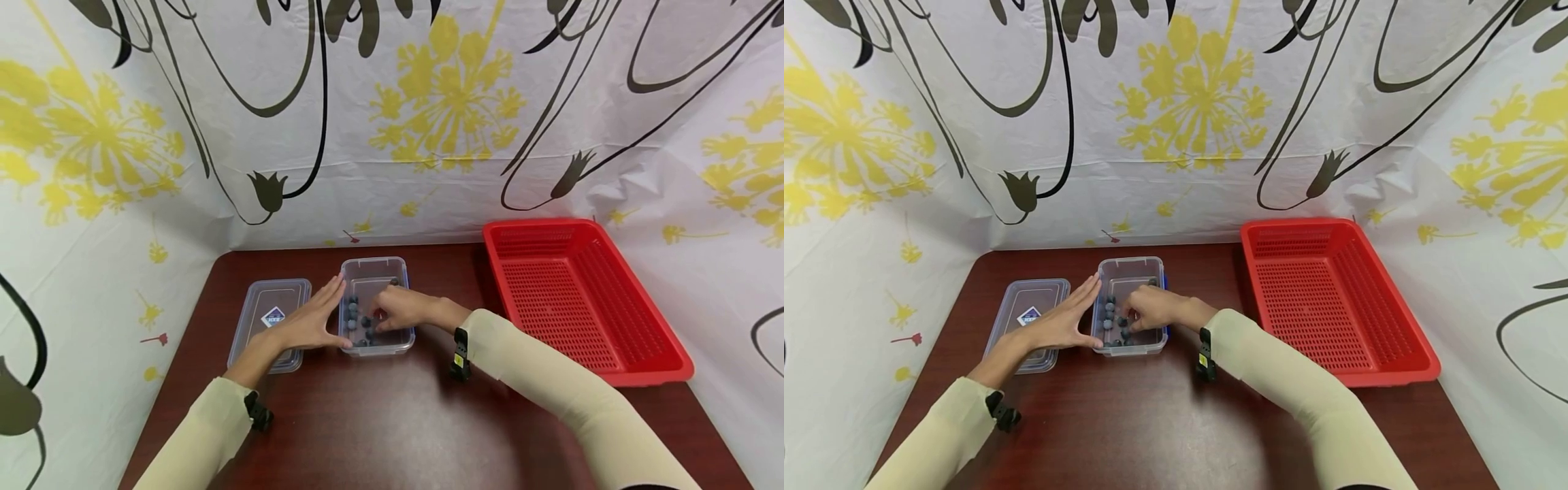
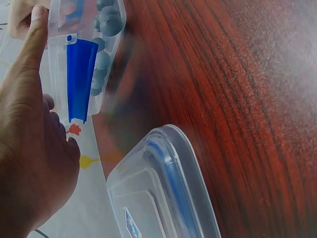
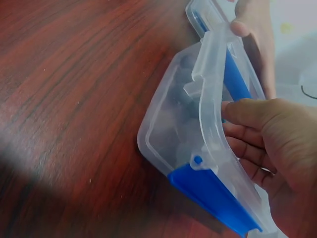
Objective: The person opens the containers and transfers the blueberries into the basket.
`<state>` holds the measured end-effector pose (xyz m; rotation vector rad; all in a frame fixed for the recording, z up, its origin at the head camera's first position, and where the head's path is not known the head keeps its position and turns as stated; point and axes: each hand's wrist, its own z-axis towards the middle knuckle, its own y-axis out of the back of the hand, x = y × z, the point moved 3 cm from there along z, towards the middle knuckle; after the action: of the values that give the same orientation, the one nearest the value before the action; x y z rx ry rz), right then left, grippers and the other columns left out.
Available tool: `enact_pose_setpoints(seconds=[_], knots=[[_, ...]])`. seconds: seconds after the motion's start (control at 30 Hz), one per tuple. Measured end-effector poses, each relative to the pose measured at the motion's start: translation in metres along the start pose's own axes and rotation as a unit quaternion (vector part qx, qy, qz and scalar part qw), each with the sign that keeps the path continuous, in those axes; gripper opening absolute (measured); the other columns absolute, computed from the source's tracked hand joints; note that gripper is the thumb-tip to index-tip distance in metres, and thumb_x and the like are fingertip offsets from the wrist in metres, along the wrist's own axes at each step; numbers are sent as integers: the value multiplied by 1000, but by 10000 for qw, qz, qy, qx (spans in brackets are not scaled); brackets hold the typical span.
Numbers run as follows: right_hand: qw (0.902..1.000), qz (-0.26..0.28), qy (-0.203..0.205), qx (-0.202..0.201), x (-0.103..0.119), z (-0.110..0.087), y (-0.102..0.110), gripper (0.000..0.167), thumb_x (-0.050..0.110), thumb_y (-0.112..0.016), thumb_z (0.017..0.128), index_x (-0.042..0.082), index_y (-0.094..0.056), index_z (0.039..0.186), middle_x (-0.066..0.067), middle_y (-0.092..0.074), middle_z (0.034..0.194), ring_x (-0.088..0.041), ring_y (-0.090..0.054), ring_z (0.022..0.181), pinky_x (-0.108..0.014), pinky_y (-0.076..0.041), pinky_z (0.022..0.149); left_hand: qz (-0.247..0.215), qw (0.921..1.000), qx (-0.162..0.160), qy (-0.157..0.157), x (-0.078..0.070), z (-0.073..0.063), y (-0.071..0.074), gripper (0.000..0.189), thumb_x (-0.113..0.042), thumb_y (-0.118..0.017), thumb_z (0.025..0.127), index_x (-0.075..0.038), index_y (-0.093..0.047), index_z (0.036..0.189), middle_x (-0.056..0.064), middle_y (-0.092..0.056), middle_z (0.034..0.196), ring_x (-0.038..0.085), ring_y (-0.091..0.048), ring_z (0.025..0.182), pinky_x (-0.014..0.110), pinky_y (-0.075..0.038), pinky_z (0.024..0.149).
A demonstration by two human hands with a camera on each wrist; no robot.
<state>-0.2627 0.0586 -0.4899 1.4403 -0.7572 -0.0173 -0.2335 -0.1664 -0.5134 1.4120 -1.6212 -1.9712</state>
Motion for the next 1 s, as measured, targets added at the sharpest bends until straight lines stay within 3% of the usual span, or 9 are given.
enact_pose_setpoints(seconds=[0.4,0.8,1.0], knots=[[9986,-436,-228,218,1,7,-14,23,16,-86,90,8,-82,111,-1,-78,97,-8,-69,81,-24,-56,73,10,10000,50,84,0,0,-1,131,-60,-85,83,-3,-5,170,12,7,179,36,0,164,66,-16,127],[9955,-868,-349,181,1,9,-23,23,20,-85,91,12,-83,113,0,-80,107,-11,-74,87,-28,-60,75,74,9999,39,57,0,0,-1,132,-61,-85,83,-1,-5,169,13,7,178,37,0,164,64,-14,128],[9974,-688,-221,-64,0,8,-20,16,17,-85,90,12,-83,105,2,-79,95,-7,-70,77,-24,-56,69,89,9999,45,59,0,-1,0,132,-63,-84,83,-2,-5,170,13,6,178,36,0,164,65,-15,127]])
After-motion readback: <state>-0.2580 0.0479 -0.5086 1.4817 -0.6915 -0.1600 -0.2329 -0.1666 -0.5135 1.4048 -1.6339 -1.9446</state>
